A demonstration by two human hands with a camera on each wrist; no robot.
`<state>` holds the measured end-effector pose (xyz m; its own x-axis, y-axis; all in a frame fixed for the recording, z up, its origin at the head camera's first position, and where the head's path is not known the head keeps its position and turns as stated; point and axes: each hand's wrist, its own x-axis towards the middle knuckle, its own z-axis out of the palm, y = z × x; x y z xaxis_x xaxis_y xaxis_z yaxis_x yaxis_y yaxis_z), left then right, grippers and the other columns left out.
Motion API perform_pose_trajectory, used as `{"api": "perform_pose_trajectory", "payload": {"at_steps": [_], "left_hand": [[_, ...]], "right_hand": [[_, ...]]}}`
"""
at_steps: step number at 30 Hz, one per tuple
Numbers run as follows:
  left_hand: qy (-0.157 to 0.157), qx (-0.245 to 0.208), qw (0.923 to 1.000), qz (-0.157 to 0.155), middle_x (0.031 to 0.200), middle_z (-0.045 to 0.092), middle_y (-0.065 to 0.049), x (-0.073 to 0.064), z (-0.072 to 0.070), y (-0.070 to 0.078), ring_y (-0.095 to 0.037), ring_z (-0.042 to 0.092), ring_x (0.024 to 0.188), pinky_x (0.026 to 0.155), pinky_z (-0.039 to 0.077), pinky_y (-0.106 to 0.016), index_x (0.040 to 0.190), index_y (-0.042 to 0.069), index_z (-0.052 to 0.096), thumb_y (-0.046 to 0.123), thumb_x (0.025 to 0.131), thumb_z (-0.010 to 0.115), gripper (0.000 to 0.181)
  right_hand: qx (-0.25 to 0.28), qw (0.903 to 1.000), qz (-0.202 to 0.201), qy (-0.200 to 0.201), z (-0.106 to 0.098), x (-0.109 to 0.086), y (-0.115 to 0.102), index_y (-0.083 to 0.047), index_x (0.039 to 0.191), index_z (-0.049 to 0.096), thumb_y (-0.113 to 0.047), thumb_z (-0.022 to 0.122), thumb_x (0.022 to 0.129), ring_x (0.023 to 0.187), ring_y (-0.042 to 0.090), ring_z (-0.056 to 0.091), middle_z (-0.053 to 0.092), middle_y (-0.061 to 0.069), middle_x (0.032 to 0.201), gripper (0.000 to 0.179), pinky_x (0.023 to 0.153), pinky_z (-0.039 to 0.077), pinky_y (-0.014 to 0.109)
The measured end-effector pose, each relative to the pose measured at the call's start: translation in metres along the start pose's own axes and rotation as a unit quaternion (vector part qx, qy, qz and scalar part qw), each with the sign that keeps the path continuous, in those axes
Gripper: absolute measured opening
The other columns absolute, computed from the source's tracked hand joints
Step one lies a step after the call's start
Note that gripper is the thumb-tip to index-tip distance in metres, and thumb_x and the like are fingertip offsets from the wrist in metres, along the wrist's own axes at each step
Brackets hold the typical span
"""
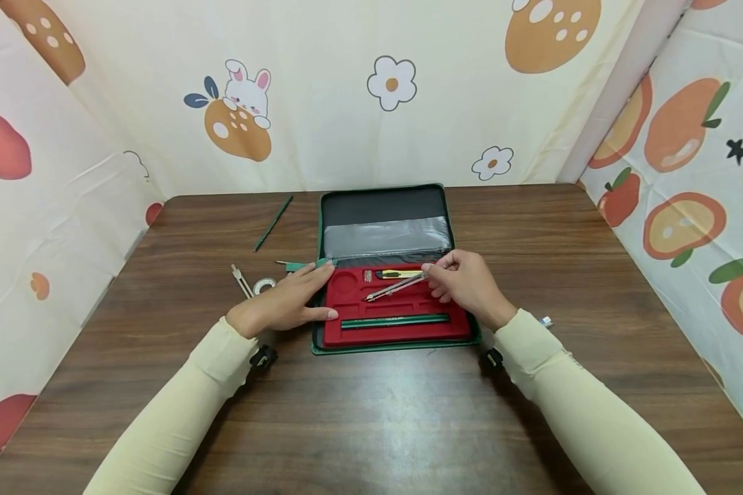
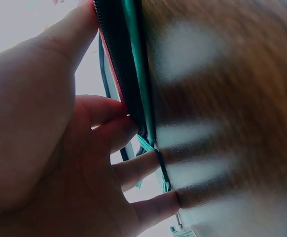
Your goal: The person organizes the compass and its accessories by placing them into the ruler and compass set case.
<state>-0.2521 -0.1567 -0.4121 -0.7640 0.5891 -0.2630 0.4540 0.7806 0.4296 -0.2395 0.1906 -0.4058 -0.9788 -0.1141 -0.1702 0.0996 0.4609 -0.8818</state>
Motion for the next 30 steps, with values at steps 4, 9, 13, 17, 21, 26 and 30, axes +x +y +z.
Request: {"api": "perform_pose_trajectory", "payload": {"at_steps": [4, 9, 13, 17, 21, 26, 30], "left_hand": [[-0.001, -0.001, 1.0000, -0.002, 0.168, 0.010, -0.003, 0.000, 0.000, 0.000, -0.035, 0.004, 0.153, 0.118, 0.008, -0.060, 0.162, 0.013, 0.013, 0.057, 0.096, 0.058, 0.092], [-0.003, -0.004, 1.0000, -0.006, 0.168, 0.010, -0.001, 0.001, 0.000, -0.001, -0.033, 0.003, 0.153, 0.119, 0.006, -0.058, 0.163, 0.014, 0.013, 0.058, 0.096, 0.058, 0.092], [-0.004, -0.007, 1.0000, -0.001, 0.168, 0.009, -0.002, 0.000, 0.000, -0.001, -0.034, 0.002, 0.153, 0.119, 0.006, -0.058, 0.162, 0.013, 0.012, 0.057, 0.097, 0.057, 0.091], [-0.006, -0.009, 0.9999, 0.001, 0.168, 0.008, -0.003, 0.000, 0.000, -0.001, -0.035, 0.001, 0.153, 0.119, 0.005, -0.058, 0.162, 0.013, 0.012, 0.057, 0.097, 0.056, 0.090], [-0.006, -0.009, 0.9999, 0.000, 0.168, 0.008, -0.001, 0.000, 0.001, -0.002, -0.034, 0.001, 0.153, 0.119, 0.005, -0.058, 0.162, 0.014, 0.012, 0.058, 0.097, 0.056, 0.090], [-0.006, -0.008, 0.9999, 0.001, 0.168, 0.008, -0.001, 0.001, 0.002, -0.003, -0.034, 0.001, 0.153, 0.119, 0.005, -0.058, 0.163, 0.014, 0.011, 0.058, 0.097, 0.056, 0.091], [-0.005, -0.013, 0.9999, 0.001, 0.168, 0.008, -0.002, 0.001, 0.000, -0.003, -0.034, 0.001, 0.153, 0.119, 0.005, -0.059, 0.162, 0.013, 0.012, 0.058, 0.096, 0.057, 0.091]], "right_hand": [[-0.084, 0.9965, 0.005, 0.006, -0.003, -0.002, 0.002, 0.000, 0.097, 0.065, -0.040, 0.070, 0.095, 0.067, 0.023, 0.065, 0.068, 0.014, 0.080, 0.040, 0.060, 0.057, 0.031], [-0.135, 0.9906, 0.017, -0.010, -0.007, -0.004, 0.005, -0.003, 0.093, 0.065, -0.036, 0.070, 0.095, 0.063, 0.023, 0.062, 0.065, 0.009, 0.073, 0.034, 0.058, 0.055, 0.032], [-0.184, 0.9827, 0.008, -0.017, -0.007, -0.003, 0.007, -0.005, 0.090, 0.063, -0.037, 0.070, 0.095, 0.059, 0.021, 0.059, 0.062, 0.006, 0.068, 0.033, 0.056, 0.051, 0.033], [-0.240, 0.9706, -0.019, -0.009, -0.007, -0.003, 0.007, -0.008, 0.084, 0.063, -0.039, 0.070, 0.095, 0.060, 0.021, 0.053, 0.057, 0.004, 0.066, 0.034, 0.055, 0.044, 0.033], [-0.264, 0.9641, -0.030, -0.009, -0.007, -0.003, 0.007, -0.010, 0.080, 0.063, -0.040, 0.070, 0.094, 0.060, 0.021, 0.050, 0.053, 0.003, 0.064, 0.034, 0.053, 0.039, 0.033], [-0.237, 0.9697, -0.034, -0.049, -0.011, -0.004, 0.007, -0.008, 0.085, 0.064, -0.033, 0.068, 0.097, 0.058, 0.018, 0.056, 0.058, 0.003, 0.067, 0.028, 0.054, 0.048, 0.032], [-0.213, 0.9722, -0.041, -0.089, -0.017, -0.005, 0.008, -0.005, 0.092, 0.066, -0.018, 0.067, 0.097, 0.063, 0.019, 0.060, 0.064, 0.005, 0.076, 0.014, 0.059, 0.054, 0.033]]}}
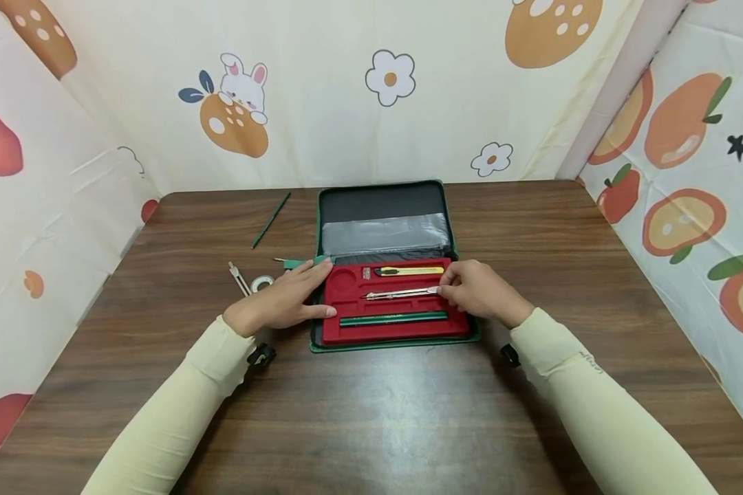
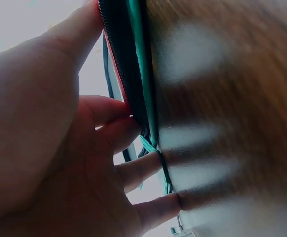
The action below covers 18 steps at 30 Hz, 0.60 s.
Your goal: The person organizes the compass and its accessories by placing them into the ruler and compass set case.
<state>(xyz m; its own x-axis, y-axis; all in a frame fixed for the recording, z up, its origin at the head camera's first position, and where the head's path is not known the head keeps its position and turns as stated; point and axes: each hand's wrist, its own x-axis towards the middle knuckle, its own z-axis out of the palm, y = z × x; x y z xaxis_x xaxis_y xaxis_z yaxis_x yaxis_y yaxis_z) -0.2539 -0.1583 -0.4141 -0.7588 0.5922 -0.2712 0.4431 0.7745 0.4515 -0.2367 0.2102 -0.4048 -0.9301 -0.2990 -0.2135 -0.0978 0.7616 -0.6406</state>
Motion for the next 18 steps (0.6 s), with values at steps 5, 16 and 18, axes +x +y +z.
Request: {"api": "perform_pose_trajectory", "payload": {"at_steps": [5, 16, 18], "left_hand": [[0.005, 0.008, 1.0000, 0.002, 0.168, 0.010, -0.003, 0.0000, 0.0002, 0.0006, -0.035, 0.003, 0.153, 0.119, 0.007, -0.059, 0.162, 0.012, 0.013, 0.058, 0.096, 0.058, 0.092], [0.008, 0.012, 0.9999, -0.001, 0.168, 0.010, -0.003, 0.0002, 0.0006, -0.0004, -0.034, 0.003, 0.153, 0.119, 0.007, -0.059, 0.162, 0.013, 0.013, 0.058, 0.096, 0.057, 0.092], [0.007, 0.013, 0.9999, -0.001, 0.168, 0.010, -0.003, 0.0001, 0.0009, -0.0005, -0.035, 0.003, 0.153, 0.119, 0.007, -0.059, 0.162, 0.013, 0.013, 0.058, 0.096, 0.057, 0.092]], "right_hand": [[-0.013, 0.9996, -0.027, 0.002, -0.0001, -0.0019, 0.0027, -0.010, 0.091, 0.069, -0.012, 0.069, 0.095, 0.064, 0.020, 0.059, 0.063, 0.002, 0.074, 0.005, 0.059, 0.052, 0.034], [-0.051, 0.9982, -0.028, 0.017, 0.0001, 0.0012, -0.0040, -0.015, 0.083, 0.072, -0.017, 0.073, 0.093, 0.068, 0.020, 0.053, 0.060, 0.000, 0.070, 0.010, 0.058, 0.046, 0.034], [-0.051, 0.9981, -0.029, 0.017, 0.0001, 0.0010, -0.0043, -0.014, 0.085, 0.073, -0.017, 0.073, 0.093, 0.069, 0.020, 0.052, 0.060, -0.001, 0.071, 0.009, 0.058, 0.045, 0.033]]}}
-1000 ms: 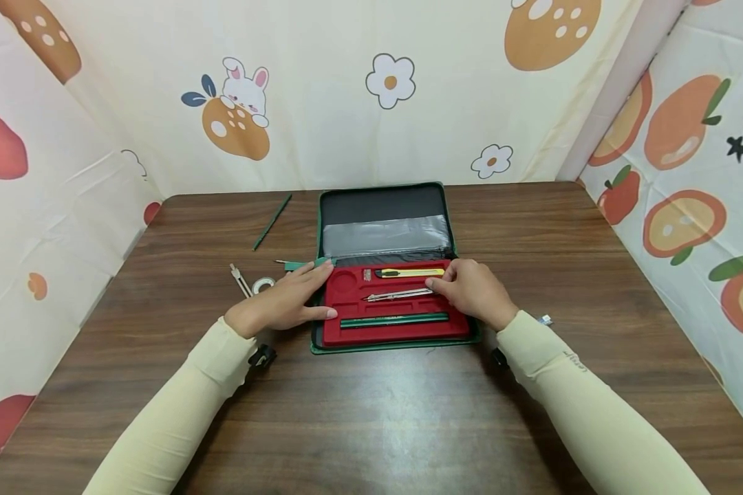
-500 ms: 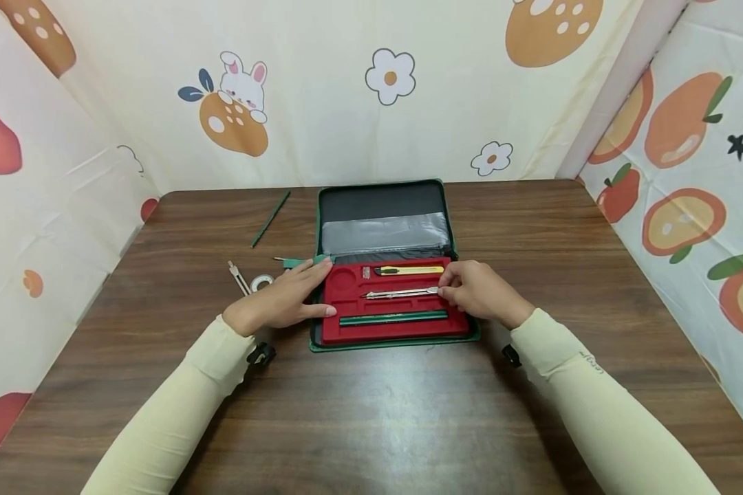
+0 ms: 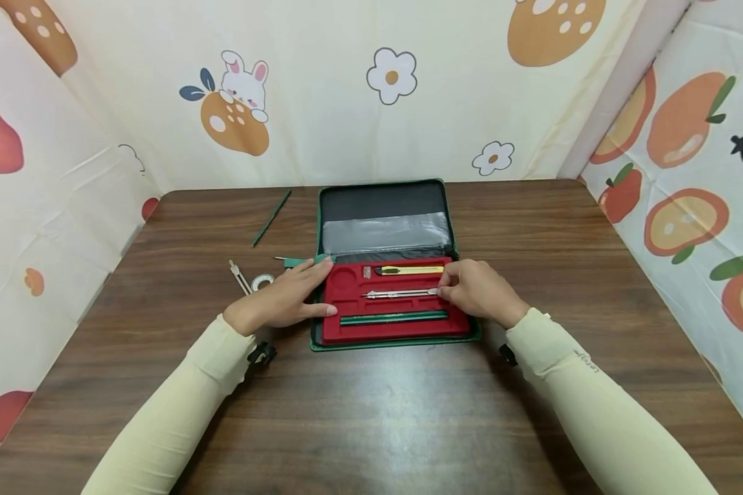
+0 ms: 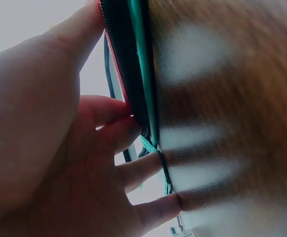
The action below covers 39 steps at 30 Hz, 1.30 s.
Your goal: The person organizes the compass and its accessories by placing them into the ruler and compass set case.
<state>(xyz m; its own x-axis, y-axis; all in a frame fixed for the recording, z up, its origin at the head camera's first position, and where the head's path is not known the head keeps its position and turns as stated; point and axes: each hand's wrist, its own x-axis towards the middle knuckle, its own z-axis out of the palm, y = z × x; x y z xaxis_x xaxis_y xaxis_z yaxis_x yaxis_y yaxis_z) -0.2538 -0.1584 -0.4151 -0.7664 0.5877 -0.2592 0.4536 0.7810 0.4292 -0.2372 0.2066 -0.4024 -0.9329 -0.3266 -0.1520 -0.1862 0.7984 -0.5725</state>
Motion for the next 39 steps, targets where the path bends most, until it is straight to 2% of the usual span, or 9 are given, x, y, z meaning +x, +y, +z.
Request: {"api": "perform_pose_trajectory", "payload": {"at_steps": [4, 8, 11, 14, 21, 24, 29, 34, 39], "left_hand": [[-0.003, -0.004, 1.0000, -0.002, 0.168, 0.010, -0.003, 0.000, 0.000, 0.000, -0.035, 0.003, 0.153, 0.119, 0.007, -0.059, 0.162, 0.013, 0.013, 0.058, 0.096, 0.058, 0.092], [-0.007, -0.008, 0.9999, -0.005, 0.168, 0.010, -0.002, -0.001, 0.001, 0.000, -0.034, 0.003, 0.153, 0.119, 0.006, -0.058, 0.162, 0.013, 0.013, 0.058, 0.096, 0.057, 0.091], [-0.007, -0.008, 0.9999, -0.002, 0.168, 0.010, -0.002, -0.001, 0.001, 0.001, -0.034, 0.003, 0.153, 0.119, 0.006, -0.058, 0.162, 0.013, 0.013, 0.058, 0.096, 0.057, 0.091], [-0.006, -0.011, 0.9999, -0.001, 0.168, 0.010, -0.002, -0.001, 0.001, 0.001, -0.034, 0.003, 0.153, 0.119, 0.006, -0.058, 0.162, 0.013, 0.013, 0.058, 0.096, 0.057, 0.091], [0.000, -0.012, 0.9999, 0.001, 0.168, 0.012, -0.004, -0.002, 0.000, 0.001, -0.036, 0.004, 0.152, 0.119, 0.006, -0.059, 0.162, 0.012, 0.014, 0.056, 0.096, 0.059, 0.091], [0.001, -0.011, 0.9999, 0.003, 0.168, 0.012, -0.005, -0.003, 0.000, 0.001, -0.036, 0.004, 0.152, 0.119, 0.007, -0.060, 0.162, 0.011, 0.014, 0.056, 0.096, 0.059, 0.091], [-0.007, -0.009, 0.9999, -0.002, 0.168, 0.009, -0.003, -0.002, 0.001, 0.001, -0.035, 0.003, 0.153, 0.119, 0.006, -0.059, 0.162, 0.013, 0.012, 0.058, 0.096, 0.057, 0.092], [-0.009, -0.012, 0.9999, -0.001, 0.168, 0.009, -0.003, -0.001, 0.001, 0.001, -0.035, 0.002, 0.153, 0.119, 0.005, -0.059, 0.162, 0.013, 0.012, 0.057, 0.097, 0.057, 0.091], [-0.005, -0.006, 1.0000, -0.001, 0.168, 0.010, -0.003, -0.001, -0.001, 0.002, -0.035, 0.003, 0.153, 0.119, 0.007, -0.059, 0.162, 0.013, 0.013, 0.058, 0.096, 0.058, 0.091]], "right_hand": [[-0.021, 0.9992, -0.033, 0.008, 0.004, -0.001, 0.001, -0.014, 0.102, 0.075, -0.016, 0.072, 0.094, 0.067, 0.019, 0.052, 0.059, 0.000, 0.070, 0.009, 0.058, 0.045, 0.034], [-0.061, 0.9929, -0.102, 0.001, 0.011, -0.003, -0.003, -0.019, 0.124, 0.074, -0.021, 0.070, 0.096, 0.078, 0.017, 0.057, 0.071, 0.001, 0.092, 0.029, 0.070, 0.049, 0.036], [-0.095, 0.9853, -0.142, -0.014, 0.015, -0.004, -0.009, -0.024, 0.128, 0.072, -0.026, 0.069, 0.097, 0.087, 0.017, 0.058, 0.071, 0.000, 0.110, 0.032, 0.077, 0.050, 0.038], [-0.119, 0.9805, -0.155, -0.024, 0.017, -0.005, -0.015, -0.025, 0.128, 0.072, -0.026, 0.068, 0.097, 0.085, 0.017, 0.058, 0.072, 0.001, 0.109, 0.032, 0.075, 0.051, 0.039], [-0.127, 0.9814, -0.142, -0.023, 0.017, -0.008, -0.014, -0.023, 0.131, 0.070, -0.027, 0.068, 0.097, 0.082, 0.017, 0.057, 0.070, 0.001, 0.104, 0.035, 0.070, 0.048, 0.036], [-0.118, 0.9842, -0.131, -0.017, 0.013, -0.011, -0.009, -0.021, 0.132, 0.069, -0.027, 0.068, 0.097, 0.073, 0.014, 0.054, 0.066, -0.003, 0.085, 0.035, 0.064, 0.045, 0.032], [-0.103, 0.9898, -0.098, -0.009, 0.004, -0.022, 0.004, -0.017, 0.134, 0.068, -0.027, 0.067, 0.098, 0.057, 0.012, 0.044, 0.044, -0.006, 0.060, 0.037, 0.053, 0.040, 0.029], [-0.092, 0.9935, -0.067, 0.001, -0.007, -0.037, 0.021, -0.013, 0.135, 0.066, -0.026, 0.066, 0.098, 0.054, 0.011, 0.044, 0.044, -0.007, 0.060, 0.039, 0.050, 0.040, 0.027], [-0.102, 0.9935, -0.048, 0.015, -0.019, -0.051, 0.036, -0.010, 0.132, 0.067, -0.022, 0.067, 0.098, 0.066, 0.013, 0.051, 0.055, -0.007, 0.070, 0.036, 0.060, 0.045, 0.029]]}}
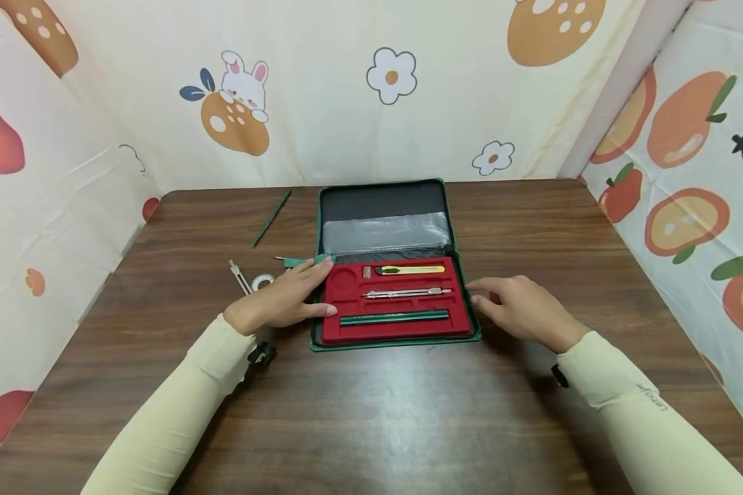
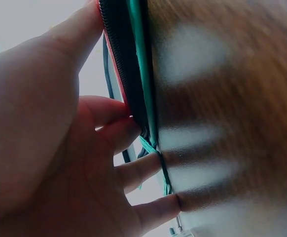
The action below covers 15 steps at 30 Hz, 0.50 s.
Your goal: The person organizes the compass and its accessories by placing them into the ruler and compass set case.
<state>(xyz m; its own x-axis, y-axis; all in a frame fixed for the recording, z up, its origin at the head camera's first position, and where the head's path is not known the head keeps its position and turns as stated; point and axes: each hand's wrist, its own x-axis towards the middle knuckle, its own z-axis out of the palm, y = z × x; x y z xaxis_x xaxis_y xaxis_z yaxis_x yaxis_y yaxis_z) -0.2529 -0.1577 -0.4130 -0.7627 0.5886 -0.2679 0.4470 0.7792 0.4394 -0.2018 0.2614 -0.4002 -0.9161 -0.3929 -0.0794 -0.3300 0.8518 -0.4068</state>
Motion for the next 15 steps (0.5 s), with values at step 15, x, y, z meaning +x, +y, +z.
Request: {"api": "perform_pose_trajectory", "payload": {"at_steps": [15], "left_hand": [[0.002, 0.009, 0.9999, 0.004, 0.168, 0.010, -0.003, 0.003, 0.001, -0.001, -0.036, 0.004, 0.152, 0.119, 0.008, -0.059, 0.162, 0.012, 0.013, 0.058, 0.096, 0.057, 0.092]], "right_hand": [[-0.023, 0.9982, 0.056, 0.002, -0.012, -0.042, 0.047, -0.005, 0.126, 0.067, -0.028, 0.068, 0.098, 0.059, 0.009, 0.047, 0.053, -0.008, 0.066, 0.036, 0.054, 0.038, 0.027]]}}
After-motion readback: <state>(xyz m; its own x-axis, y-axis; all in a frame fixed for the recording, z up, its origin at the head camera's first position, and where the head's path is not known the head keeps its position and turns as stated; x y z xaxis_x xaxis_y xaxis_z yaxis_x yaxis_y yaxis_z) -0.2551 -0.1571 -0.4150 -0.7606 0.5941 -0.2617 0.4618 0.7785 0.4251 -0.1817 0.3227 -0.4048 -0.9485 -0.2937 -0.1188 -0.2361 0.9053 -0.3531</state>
